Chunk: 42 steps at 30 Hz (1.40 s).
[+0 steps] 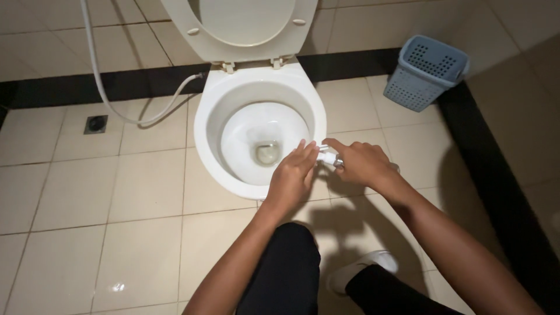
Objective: The person places a yellow sponge on the sink counter, opens the toilet lid and seat, then uses a white wipe to clean the underside of the seat and the rim of the bowl. The person finishes by placing the wipe on the counter.
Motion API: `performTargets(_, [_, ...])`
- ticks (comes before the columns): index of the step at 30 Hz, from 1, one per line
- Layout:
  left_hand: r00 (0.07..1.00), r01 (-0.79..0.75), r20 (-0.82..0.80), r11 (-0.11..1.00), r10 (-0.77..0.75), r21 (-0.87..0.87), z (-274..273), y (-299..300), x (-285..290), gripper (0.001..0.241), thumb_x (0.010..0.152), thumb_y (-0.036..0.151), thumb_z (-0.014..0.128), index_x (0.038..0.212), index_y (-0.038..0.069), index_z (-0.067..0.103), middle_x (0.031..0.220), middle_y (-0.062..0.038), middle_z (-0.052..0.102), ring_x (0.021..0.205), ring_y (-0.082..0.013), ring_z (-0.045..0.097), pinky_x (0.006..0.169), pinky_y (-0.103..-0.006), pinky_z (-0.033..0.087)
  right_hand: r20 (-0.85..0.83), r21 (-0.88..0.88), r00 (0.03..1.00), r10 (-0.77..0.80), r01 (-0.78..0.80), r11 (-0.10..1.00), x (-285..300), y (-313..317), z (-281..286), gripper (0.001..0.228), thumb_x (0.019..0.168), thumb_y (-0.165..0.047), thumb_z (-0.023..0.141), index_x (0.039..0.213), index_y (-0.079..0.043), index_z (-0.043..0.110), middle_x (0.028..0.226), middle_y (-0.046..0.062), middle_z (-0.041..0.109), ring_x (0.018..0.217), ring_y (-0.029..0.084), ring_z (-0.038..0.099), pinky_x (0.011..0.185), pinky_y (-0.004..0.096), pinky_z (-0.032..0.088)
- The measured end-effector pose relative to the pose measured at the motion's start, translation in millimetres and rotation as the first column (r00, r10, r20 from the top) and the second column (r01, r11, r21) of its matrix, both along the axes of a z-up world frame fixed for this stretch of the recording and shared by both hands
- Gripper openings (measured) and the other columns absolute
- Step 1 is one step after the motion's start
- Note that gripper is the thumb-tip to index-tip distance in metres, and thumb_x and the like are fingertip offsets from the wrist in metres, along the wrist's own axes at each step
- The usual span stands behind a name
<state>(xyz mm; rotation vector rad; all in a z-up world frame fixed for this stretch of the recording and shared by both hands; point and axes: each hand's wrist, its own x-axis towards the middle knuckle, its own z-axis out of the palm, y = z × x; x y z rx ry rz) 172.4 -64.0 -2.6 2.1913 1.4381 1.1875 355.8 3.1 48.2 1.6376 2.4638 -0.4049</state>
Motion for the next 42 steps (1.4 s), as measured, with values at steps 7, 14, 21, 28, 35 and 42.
performTargets(7, [0.989, -0.052, -0.135, 0.997, 0.058, 0.049, -17.5, -2.0, 10.9, 0.035, 0.096, 0.009, 0.066, 0.130, 0.002, 0.068, 0.136, -0.019, 0.067, 0.139, -0.0413, 0.053, 0.115, -0.0503, 0.043, 0.050, 0.047, 0.998, 0.031, -0.034, 0.998, 17.0, -2.1, -12.0, 0.040, 0.080, -0.027, 0.070, 0.120, -0.027, 0.063, 0.087, 0.009, 0.076, 0.085, 0.034, 0.073, 0.076, 0.050, 0.057])
performTargets(14, [0.990, -0.048, -0.131, 0.998, 0.054, 0.048, -15.3, -11.9, 12.2, 0.032, 0.095, 0.008, 0.067, 0.126, 0.001, 0.070, 0.133, -0.020, 0.068, 0.137, -0.0409, 0.055, 0.113, -0.0508, 0.043, 0.015, -0.017, 1.000, 0.019, -0.019, 1.000, 11.9, -16.7, 6.0, 0.036, 0.085, -0.027, 0.067, 0.120, -0.028, 0.065, 0.087, 0.013, 0.075, 0.085, 0.036, 0.073, 0.076, 0.052, 0.056])
performTargets(21, [0.975, -0.153, -0.141, 0.977, 0.174, 0.152, -9.9, -23.8, -4.8, 0.033, 0.095, 0.006, 0.066, 0.127, 0.001, 0.071, 0.135, -0.018, 0.069, 0.138, -0.0374, 0.057, 0.114, -0.0485, 0.047, -0.039, 0.034, 0.994, 0.103, -0.102, 0.994, -10.7, -12.3, 15.4, 0.062, 0.081, -0.025, 0.068, 0.140, -0.030, 0.053, 0.086, 0.011, 0.077, 0.083, 0.036, 0.073, 0.075, 0.050, 0.057])
performTargets(28, [0.957, -0.254, -0.110, 0.957, 0.270, 0.141, -12.1, -36.1, -30.2, 0.031, 0.093, 0.008, 0.070, 0.123, 0.000, 0.070, 0.131, -0.018, 0.070, 0.135, -0.0383, 0.058, 0.110, -0.0490, 0.048, 0.030, 0.022, 0.980, 0.196, -0.197, 0.980, -44.1, -7.6, 5.5, 0.045, 0.081, -0.027, 0.071, 0.126, -0.026, 0.064, 0.088, 0.012, 0.075, 0.085, 0.034, 0.074, 0.075, 0.048, 0.058])
performTargets(35, [0.918, -0.365, -0.116, 0.922, 0.380, 0.131, -9.2, -52.5, -56.9, 0.037, 0.090, 0.003, 0.069, 0.127, 0.000, 0.068, 0.133, -0.018, 0.069, 0.135, -0.0384, 0.058, 0.110, -0.0498, 0.047, 0.036, 0.041, 0.957, 0.288, -0.290, 0.956, -82.7, -8.2, 1.8, 0.050, 0.081, -0.024, 0.069, 0.130, -0.023, 0.062, 0.089, 0.014, 0.075, 0.086, 0.034, 0.074, 0.076, 0.048, 0.059])
performTargets(42, [0.863, -0.481, -0.109, 0.868, 0.494, 0.126, -9.8, -69.4, -82.0, 0.038, 0.090, 0.002, 0.069, 0.128, 0.001, 0.069, 0.135, -0.018, 0.068, 0.137, -0.0375, 0.057, 0.111, -0.0482, 0.048, -0.019, -0.006, 0.934, 0.358, -0.358, 0.934, -123.6, -13.6, 14.5, 0.070, 0.079, -0.022, 0.068, 0.146, -0.027, 0.049, 0.094, 0.012, 0.077, 0.091, 0.035, 0.073, 0.081, 0.048, 0.057])
